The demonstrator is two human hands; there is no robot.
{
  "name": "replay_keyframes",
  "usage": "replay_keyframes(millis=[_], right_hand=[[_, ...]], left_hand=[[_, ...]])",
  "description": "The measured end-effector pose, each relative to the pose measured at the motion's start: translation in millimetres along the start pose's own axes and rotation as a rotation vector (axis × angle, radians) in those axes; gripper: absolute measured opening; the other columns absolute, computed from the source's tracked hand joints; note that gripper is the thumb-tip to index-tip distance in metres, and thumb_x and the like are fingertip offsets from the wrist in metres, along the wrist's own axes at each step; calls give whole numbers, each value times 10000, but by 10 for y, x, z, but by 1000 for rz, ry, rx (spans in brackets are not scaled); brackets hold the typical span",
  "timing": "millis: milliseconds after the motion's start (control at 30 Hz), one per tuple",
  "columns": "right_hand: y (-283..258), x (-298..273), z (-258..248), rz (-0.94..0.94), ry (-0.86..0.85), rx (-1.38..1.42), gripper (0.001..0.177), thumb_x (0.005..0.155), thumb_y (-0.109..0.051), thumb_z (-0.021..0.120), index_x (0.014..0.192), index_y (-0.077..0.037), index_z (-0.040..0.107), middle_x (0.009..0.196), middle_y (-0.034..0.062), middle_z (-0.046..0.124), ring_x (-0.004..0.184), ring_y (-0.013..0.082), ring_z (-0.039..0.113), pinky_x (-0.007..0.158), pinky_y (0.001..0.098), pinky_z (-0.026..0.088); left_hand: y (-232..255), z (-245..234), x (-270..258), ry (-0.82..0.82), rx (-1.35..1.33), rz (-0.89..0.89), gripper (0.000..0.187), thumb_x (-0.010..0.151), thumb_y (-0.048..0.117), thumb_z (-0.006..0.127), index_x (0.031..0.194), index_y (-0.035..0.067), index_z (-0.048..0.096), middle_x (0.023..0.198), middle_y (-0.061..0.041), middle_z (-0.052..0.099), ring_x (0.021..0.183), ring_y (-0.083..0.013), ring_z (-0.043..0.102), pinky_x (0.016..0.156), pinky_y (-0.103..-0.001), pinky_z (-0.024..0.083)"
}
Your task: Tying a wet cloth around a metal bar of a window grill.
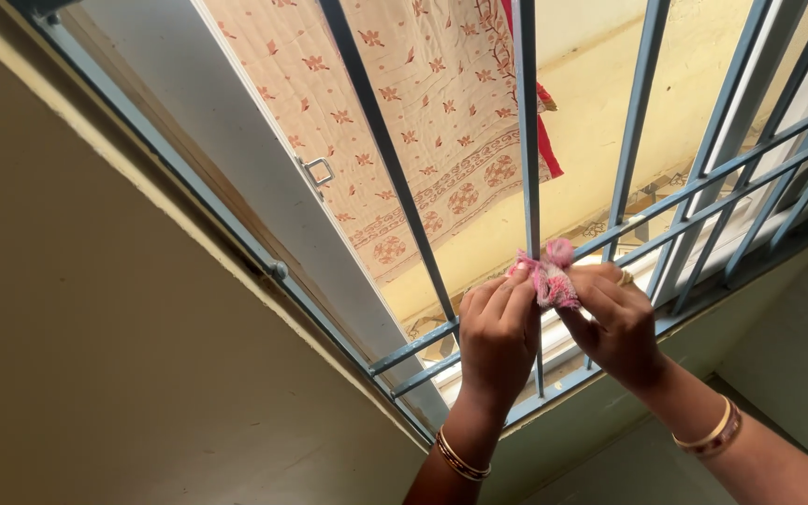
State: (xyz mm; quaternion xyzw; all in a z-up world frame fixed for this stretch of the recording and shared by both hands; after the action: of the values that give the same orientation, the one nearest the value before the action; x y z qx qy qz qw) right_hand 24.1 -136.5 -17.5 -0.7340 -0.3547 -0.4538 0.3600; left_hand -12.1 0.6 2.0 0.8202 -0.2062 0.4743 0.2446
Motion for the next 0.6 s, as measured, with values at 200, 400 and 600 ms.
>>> replay_keyframes(millis=[200,400,600], right_hand=[[116,-344,-120,472,206,172,203,995,-137,697,1147,-18,633,1042,133,683,931,291,707,837,370,564],[-249,50,97,131,44,-24,260,968,-30,626,1218,43,625,1231,208,678,1247,396,645,1071,465,519],[329,-148,111,-37,-18,-177,320,926,-69,680,1212,69,644,1277,210,676,1243,378,638,1124,483,480]], left_hand=[[80,-74,-213,47,132,-15,162,933,166,757,1053,82,688,1073,-78,714,1012,-274,655,906,-427,496],[127,-38,-85,50,200,-62,276,931,133,727,1175,8,698,1176,-130,697,1114,-289,631,985,-449,499],[168,258,-73,-2,193,62,305,891,129,739,1156,-22,735,1223,-111,683,1172,-279,616,1009,-440,505]])
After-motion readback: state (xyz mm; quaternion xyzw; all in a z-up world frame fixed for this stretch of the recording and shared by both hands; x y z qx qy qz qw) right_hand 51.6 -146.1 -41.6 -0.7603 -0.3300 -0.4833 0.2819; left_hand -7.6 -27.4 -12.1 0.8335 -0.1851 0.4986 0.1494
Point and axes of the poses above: each hand's wrist, its own x-axis towards the middle knuckle, its own z-axis out of the palm, y = z × x, the point moved 6 cm from there along x, towards the middle knuckle
